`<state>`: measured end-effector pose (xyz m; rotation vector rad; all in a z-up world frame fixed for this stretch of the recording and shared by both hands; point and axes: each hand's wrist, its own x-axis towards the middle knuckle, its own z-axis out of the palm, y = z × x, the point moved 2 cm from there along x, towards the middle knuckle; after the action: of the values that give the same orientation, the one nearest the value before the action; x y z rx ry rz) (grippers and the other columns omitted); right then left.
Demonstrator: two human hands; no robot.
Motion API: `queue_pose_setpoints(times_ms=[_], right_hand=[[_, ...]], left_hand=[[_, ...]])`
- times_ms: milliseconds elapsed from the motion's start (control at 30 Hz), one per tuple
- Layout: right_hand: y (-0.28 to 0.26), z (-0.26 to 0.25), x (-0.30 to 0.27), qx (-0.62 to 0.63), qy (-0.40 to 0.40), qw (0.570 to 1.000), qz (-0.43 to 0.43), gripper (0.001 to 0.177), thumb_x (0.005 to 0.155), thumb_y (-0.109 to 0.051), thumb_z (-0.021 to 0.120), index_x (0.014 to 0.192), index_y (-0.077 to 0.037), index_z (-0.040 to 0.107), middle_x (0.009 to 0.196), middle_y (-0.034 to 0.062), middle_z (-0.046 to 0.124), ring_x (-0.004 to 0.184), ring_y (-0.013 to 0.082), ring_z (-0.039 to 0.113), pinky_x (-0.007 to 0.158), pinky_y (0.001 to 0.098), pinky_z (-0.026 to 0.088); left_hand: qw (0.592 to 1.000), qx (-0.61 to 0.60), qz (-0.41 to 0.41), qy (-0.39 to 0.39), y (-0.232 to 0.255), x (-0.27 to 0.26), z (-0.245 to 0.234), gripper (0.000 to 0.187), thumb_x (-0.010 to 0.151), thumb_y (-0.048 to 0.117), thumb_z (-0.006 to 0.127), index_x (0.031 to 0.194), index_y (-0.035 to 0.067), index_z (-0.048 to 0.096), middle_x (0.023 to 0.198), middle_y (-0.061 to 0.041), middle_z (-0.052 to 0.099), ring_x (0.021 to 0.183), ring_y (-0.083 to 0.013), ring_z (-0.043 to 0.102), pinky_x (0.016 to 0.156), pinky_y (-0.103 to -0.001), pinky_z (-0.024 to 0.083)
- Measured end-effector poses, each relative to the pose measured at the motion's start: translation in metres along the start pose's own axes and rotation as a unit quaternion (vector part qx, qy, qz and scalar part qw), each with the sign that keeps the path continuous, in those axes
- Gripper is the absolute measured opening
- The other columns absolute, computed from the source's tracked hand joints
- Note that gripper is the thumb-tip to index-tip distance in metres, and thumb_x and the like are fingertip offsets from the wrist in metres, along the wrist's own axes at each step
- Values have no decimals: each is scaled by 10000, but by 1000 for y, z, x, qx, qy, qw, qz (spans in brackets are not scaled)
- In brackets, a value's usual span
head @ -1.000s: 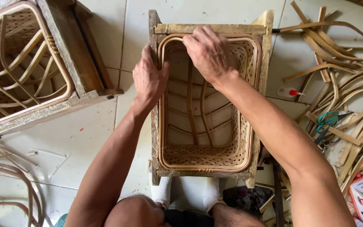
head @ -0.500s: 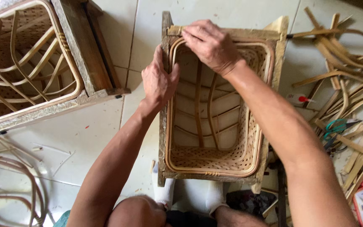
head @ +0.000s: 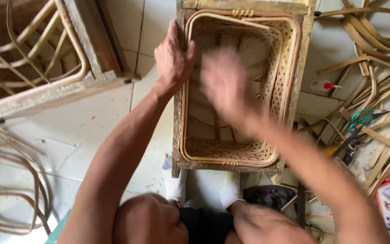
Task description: The person weaves a rectangular basket using thin wooden strips. They insert strips into a wooden frame, secure them with a hammer, and trim excess with pliers and a knife.
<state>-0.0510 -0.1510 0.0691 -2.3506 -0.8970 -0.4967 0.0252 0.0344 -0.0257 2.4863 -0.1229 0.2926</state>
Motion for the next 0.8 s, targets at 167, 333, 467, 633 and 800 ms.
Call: queue_pose_setpoints(times_ms=[167, 333, 467, 633, 800], right_hand=[[-128, 9, -115, 116, -195, 973, 53, 715, 793, -462, 712, 1238, 80, 576, 1117, 269, 700, 991, 370, 689, 810, 433, 571], [-131, 30, -135, 136, -323, 930, 110, 540, 905, -339, 741, 1240, 47, 568, 1079, 213, 705, 947, 300, 698, 774, 388, 595], [-134, 21, -123, 137, -374, 910, 117, 521, 947, -354, 727, 1261, 30, 566, 1070, 190, 704, 920, 295, 706, 766, 390, 594], [-109, -5, -100, 105, -233, 964, 67, 576, 907, -338, 683, 1337, 26, 560, 1279, 196, 658, 1111, 311, 692, 934, 421, 578], [57, -29, -54, -34, -15, 987, 156, 353, 975, -126, 791, 1268, 41, 684, 1326, 232, 636, 1242, 344, 613, 1012, 406, 578]], left_hand=[[999, -16, -36, -32, -9, 0, 11, 644, 923, 219, 731, 1431, -35, 427, 963, -199, 749, 807, -389, 729, 780, -488, 588], [999, -15, -17, -23, -8, 1, 13, 758, 888, 202, 739, 1479, -74, 353, 995, -224, 737, 795, -386, 734, 769, -474, 601], [994, -40, -52, -86, -6, 1, 1, 632, 935, 221, 732, 1439, 3, 417, 1036, -200, 761, 871, -404, 733, 804, -499, 586], [989, -59, -118, -68, 10, 2, -11, 710, 895, 240, 723, 1504, 44, 415, 1003, -220, 751, 860, -405, 740, 831, -483, 591], [989, -70, -122, -45, 16, -1, -13, 680, 880, 240, 738, 1475, 44, 473, 1002, -212, 752, 899, -410, 742, 843, -488, 579]])
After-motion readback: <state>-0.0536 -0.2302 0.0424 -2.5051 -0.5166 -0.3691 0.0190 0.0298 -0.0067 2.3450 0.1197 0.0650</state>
